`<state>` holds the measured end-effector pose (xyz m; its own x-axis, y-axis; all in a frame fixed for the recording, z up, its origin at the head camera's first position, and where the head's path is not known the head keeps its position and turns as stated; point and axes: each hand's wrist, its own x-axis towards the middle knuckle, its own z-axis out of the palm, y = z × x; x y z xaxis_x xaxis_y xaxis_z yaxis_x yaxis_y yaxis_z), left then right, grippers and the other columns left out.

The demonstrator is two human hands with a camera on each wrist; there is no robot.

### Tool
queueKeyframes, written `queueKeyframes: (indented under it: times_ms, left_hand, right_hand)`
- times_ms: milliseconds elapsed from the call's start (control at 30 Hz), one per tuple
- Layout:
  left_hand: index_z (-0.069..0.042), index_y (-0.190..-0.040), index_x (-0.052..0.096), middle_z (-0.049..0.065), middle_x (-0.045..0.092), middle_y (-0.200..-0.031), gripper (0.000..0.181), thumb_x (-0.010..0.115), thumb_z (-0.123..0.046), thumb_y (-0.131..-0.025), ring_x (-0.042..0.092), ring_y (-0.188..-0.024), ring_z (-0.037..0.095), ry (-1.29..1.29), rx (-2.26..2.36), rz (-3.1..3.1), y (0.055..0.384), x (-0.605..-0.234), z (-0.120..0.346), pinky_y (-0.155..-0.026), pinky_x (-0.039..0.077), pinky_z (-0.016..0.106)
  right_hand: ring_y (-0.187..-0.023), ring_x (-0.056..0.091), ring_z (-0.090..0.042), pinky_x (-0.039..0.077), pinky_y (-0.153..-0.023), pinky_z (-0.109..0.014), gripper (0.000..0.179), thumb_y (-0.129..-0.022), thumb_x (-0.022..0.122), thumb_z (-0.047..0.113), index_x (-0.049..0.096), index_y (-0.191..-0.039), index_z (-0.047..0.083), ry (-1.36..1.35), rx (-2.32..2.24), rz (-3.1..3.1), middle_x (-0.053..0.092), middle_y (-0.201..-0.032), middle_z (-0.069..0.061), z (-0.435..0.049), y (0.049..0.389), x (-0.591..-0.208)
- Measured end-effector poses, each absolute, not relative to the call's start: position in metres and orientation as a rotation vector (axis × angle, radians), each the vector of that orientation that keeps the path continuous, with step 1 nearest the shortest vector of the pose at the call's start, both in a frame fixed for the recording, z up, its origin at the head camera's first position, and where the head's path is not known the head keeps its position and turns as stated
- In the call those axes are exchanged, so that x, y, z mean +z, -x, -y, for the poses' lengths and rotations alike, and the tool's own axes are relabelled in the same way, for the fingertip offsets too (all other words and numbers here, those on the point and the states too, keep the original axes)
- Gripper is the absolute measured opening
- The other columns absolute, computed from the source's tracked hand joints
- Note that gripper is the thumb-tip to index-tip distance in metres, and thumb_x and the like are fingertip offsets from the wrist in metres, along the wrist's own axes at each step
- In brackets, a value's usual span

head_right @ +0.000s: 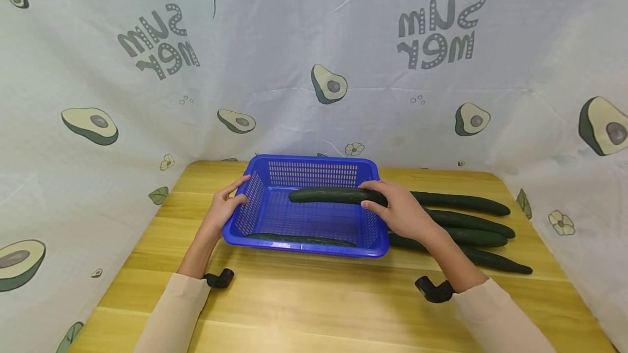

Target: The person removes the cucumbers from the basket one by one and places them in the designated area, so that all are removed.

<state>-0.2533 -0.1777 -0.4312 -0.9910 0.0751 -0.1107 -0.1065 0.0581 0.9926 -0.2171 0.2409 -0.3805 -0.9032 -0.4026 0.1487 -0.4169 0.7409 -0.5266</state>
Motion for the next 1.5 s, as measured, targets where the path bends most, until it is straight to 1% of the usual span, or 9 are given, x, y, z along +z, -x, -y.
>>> queueKeyframes:
  times_ms: [200, 433, 733, 1033, 1200, 1267, 1300, 1400, 1500]
  left_hand:
    - [-0.024, -0.152, 0.054, 0.031, 0.063, -0.133, 0.063, 0.06, -0.003, -0.093, 0.073, -0.089, 0.036, 0.053, 2.07, -2.172, 0.253, -0.43, 0.177, -0.071, 0.063, 0.041]
    - [-0.034, -0.148, 0.058, 0.029, 0.066, -0.13, 0.061, 0.061, -0.008, -0.093, 0.073, -0.082, 0.027, 0.057, 2.101, -2.203, 0.266, -0.459, 0.179, -0.067, 0.062, 0.036]
    - [-0.026, -0.152, 0.053, 0.031, 0.061, -0.136, 0.065, 0.06, -0.003, -0.092, 0.072, -0.085, 0.03, 0.054, 2.097, -2.148, 0.262, -0.45, 0.18, -0.067, 0.062, 0.037]
    - [-0.023, -0.153, 0.053, 0.035, 0.063, -0.129, 0.063, 0.059, -0.003, -0.093, 0.073, -0.088, 0.036, 0.041, 2.083, -2.136, 0.251, -0.431, 0.176, -0.072, 0.063, 0.043]
    - [-0.023, -0.152, 0.053, 0.033, 0.062, -0.132, 0.064, 0.059, -0.002, -0.092, 0.071, -0.084, 0.033, 0.032, 2.079, -2.147, 0.251, -0.43, 0.176, -0.071, 0.063, 0.04]
    - [-0.022, -0.152, 0.054, 0.029, 0.058, -0.139, 0.064, 0.06, -0.003, -0.092, 0.07, -0.085, 0.031, 0.028, 2.074, -2.159, 0.251, -0.43, 0.176, -0.071, 0.062, 0.038]
    - [-0.022, -0.152, 0.053, 0.027, 0.055, -0.144, 0.063, 0.059, -0.003, -0.092, 0.069, -0.087, 0.031, 0.025, 2.07, -2.166, 0.251, -0.43, 0.176, -0.072, 0.062, 0.038]
    - [-0.022, -0.152, 0.054, 0.02, 0.047, -0.155, 0.064, 0.059, -0.002, -0.092, 0.066, -0.092, 0.031, 0.025, 2.069, -2.176, 0.251, -0.43, 0.175, -0.072, 0.061, 0.036]
    - [-0.023, -0.152, 0.054, 0.017, 0.045, -0.158, 0.064, 0.059, -0.002, -0.092, 0.066, -0.095, 0.032, 0.035, 2.072, -2.172, 0.252, -0.43, 0.175, -0.071, 0.061, 0.035]
  right_hand:
    - [-0.138, 0.047, -0.048, 0.039, -0.109, -0.069, 0.044, -0.105, 0.06, 0.027, 0.058, -0.143, 0.005, -0.651, 0.895, 2.897, 0.056, -0.146, -0.024, -0.261, 0.207, -0.376]
    - [-0.133, 0.051, -0.048, 0.041, -0.104, -0.07, 0.042, -0.105, 0.06, 0.026, 0.058, -0.142, 0.006, -0.614, 0.895, 2.885, 0.059, -0.143, -0.022, -0.282, 0.193, -0.377]
    - [-0.134, 0.045, -0.053, 0.04, -0.097, -0.073, 0.044, -0.105, 0.06, 0.026, 0.055, -0.145, 0.008, -0.538, 0.858, 2.919, 0.052, -0.148, -0.026, -0.315, 0.18, -0.382]
    - [-0.126, 0.051, -0.052, 0.046, -0.088, -0.067, 0.045, -0.104, 0.061, 0.026, 0.054, -0.145, 0.009, -0.46, 0.834, 2.932, 0.052, -0.147, -0.027, -0.347, 0.163, -0.388]
    - [-0.123, 0.05, -0.049, 0.048, -0.085, -0.056, 0.046, -0.103, 0.064, 0.024, 0.055, -0.146, 0.01, -0.418, 0.819, 2.933, 0.053, -0.146, -0.026, -0.367, 0.154, -0.396]
    - [-0.122, 0.05, -0.046, 0.049, -0.086, -0.04, 0.046, -0.102, 0.065, 0.023, 0.056, -0.145, 0.011, -0.42, 0.805, 2.921, 0.055, -0.145, -0.024, -0.376, 0.152, -0.4]
    - [-0.127, 0.051, -0.037, 0.047, -0.088, -0.032, 0.045, -0.101, 0.066, 0.023, 0.057, -0.145, 0.013, -0.416, 0.812, 2.916, 0.055, -0.145, -0.019, -0.38, 0.15, -0.402]
    - [-0.128, 0.049, 0.002, 0.036, -0.078, -0.012, 0.043, -0.1, 0.067, 0.023, 0.059, -0.143, 0.018, -0.401, 0.8, 2.901, 0.055, -0.144, 0.006, -0.393, 0.146, -0.407]
    - [-0.116, 0.031, 0.026, 0.032, -0.08, -0.009, 0.041, -0.1, 0.067, 0.023, 0.06, -0.141, 0.02, -0.383, 0.815, 2.897, 0.051, -0.138, 0.015, -0.403, 0.142, -0.412]
